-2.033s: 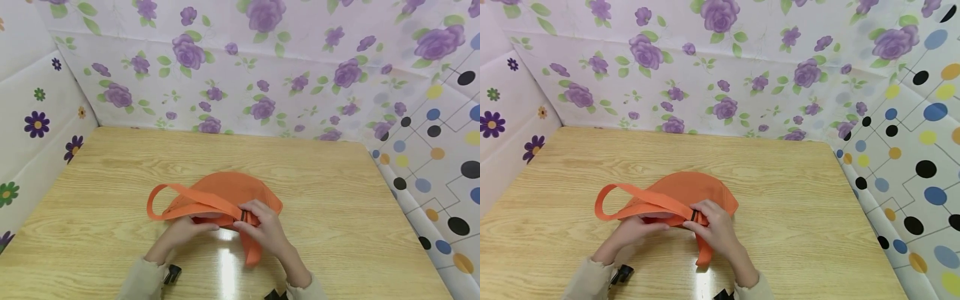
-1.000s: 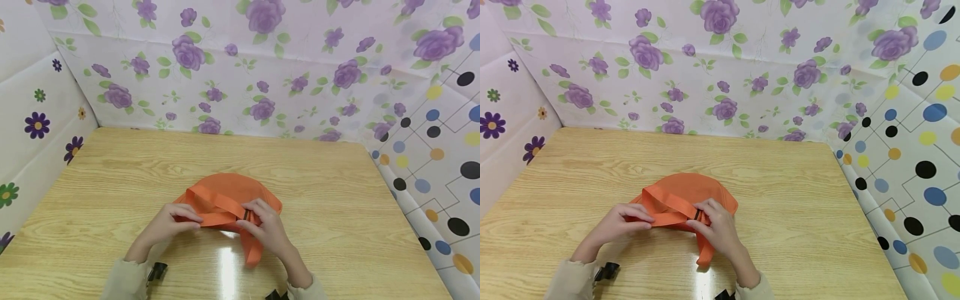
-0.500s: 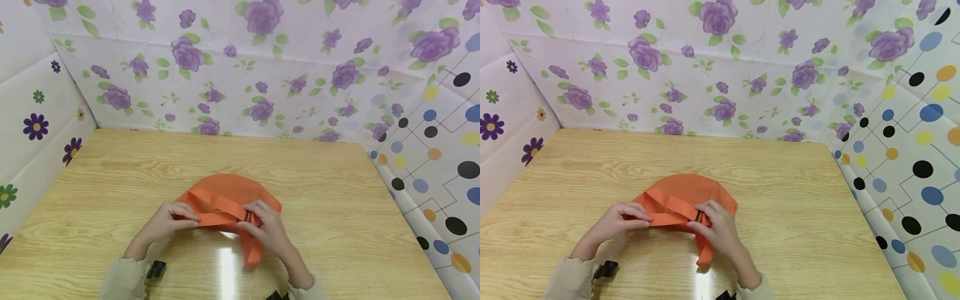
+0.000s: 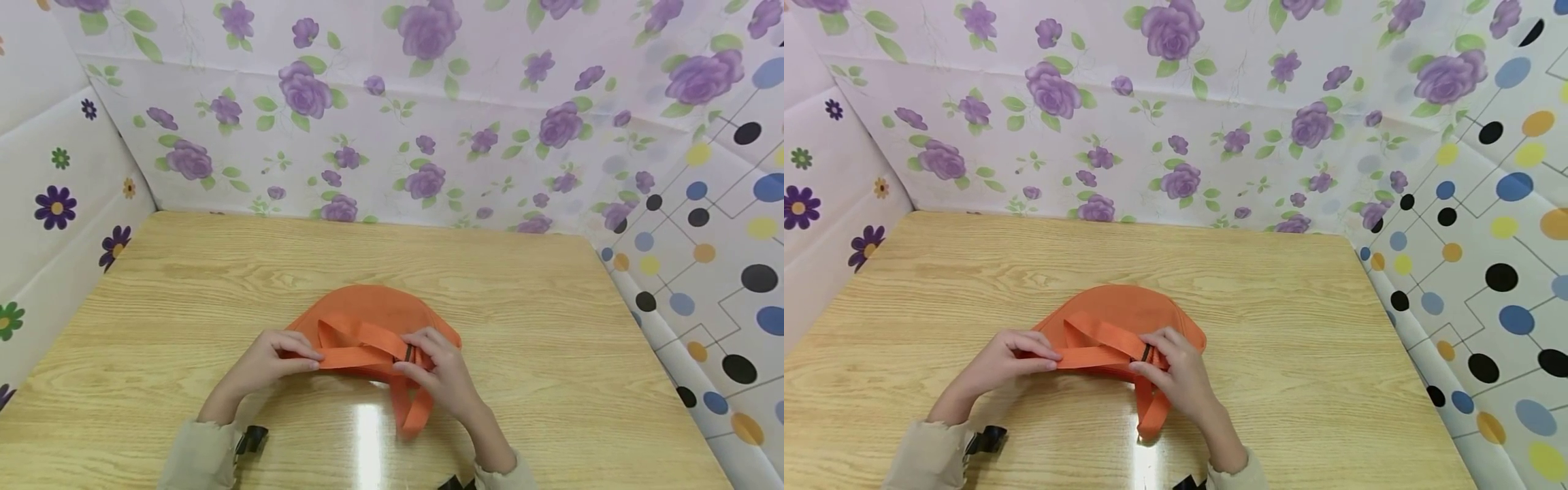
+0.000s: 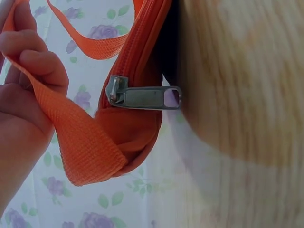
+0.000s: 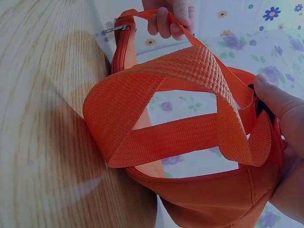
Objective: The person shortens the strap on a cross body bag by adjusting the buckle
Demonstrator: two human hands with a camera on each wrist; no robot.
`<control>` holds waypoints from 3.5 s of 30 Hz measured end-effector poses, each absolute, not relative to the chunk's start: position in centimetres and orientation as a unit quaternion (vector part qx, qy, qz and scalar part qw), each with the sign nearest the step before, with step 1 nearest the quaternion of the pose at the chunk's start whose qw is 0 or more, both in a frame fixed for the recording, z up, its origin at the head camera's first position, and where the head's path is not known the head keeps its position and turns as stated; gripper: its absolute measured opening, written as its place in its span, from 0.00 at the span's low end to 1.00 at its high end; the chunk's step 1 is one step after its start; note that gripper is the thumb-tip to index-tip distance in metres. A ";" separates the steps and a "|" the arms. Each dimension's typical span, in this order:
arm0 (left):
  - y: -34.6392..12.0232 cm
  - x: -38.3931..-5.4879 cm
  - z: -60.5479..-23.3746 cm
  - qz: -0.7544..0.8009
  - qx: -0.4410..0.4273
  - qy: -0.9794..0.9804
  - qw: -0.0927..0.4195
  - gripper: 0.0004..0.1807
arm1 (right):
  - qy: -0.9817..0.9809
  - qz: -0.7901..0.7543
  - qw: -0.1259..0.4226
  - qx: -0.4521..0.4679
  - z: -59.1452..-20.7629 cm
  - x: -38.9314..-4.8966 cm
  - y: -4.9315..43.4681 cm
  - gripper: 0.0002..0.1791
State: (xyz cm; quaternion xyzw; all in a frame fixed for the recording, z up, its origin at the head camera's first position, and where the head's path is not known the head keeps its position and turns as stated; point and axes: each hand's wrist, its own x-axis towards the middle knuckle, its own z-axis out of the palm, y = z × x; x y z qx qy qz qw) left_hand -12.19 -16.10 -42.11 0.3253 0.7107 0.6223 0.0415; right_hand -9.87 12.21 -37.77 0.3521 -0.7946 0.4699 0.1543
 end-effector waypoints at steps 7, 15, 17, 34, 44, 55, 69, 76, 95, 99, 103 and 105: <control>-16.3 -12.3 -42.1 0.621 0.331 0.709 0.044 0.07 | -0.798 0.470 0.148 0.348 -38.1 -9.9 12.4 0.17; -16.6 -12.3 -41.8 0.610 0.319 0.724 0.041 0.07 | -0.804 0.469 0.137 0.338 -42.5 -11.6 13.7 0.18; -16.5 -12.4 -41.8 0.609 0.318 0.725 0.040 0.07 | -0.807 0.470 0.130 0.333 -41.4 -11.2 13.5 0.18; -17.6 -12.1 -41.9 0.605 0.307 0.734 0.037 0.06 | -0.806 0.468 0.136 0.335 -38.3 -9.8 12.9 0.17; -18.5 -11.8 -41.9 0.609 0.298 0.734 0.038 0.07 | -0.809 0.464 0.142 0.333 -38.3 -9.8 12.9 0.17; -19.5 -11.7 -42.1 0.619 0.298 0.726 0.044 0.08 | -0.806 0.461 0.149 0.341 -38.1 -9.8 12.8 0.18; -20.7 -11.0 -41.8 0.601 0.275 0.750 0.029 0.09 | -0.798 0.461 0.154 0.355 -38.2 -9.9 13.1 0.18; -21.3 -10.9 -41.9 0.592 0.265 0.761 0.023 0.09 | -0.798 0.460 0.153 0.357 -38.3 -9.9 13.1 0.18; -22.9 -10.5 -42.0 0.580 0.257 0.772 0.026 0.10 | -0.799 0.454 0.162 0.360 -38.2 -9.9 13.2 0.21; -23.4 -10.4 -42.1 0.587 0.264 0.765 0.034 0.10 | -0.796 0.454 0.167 0.363 -38.3 -10.0 13.2 0.20; -23.9 -10.2 -42.2 0.589 0.255 0.766 0.042 0.10 | -0.796 0.455 0.168 0.363 -38.3 -10.0 13.4 0.20; -24.2 -10.2 -42.3 0.589 0.253 0.766 0.045 0.10 | -0.796 0.456 0.166 0.363 -38.3 -10.0 13.4 0.20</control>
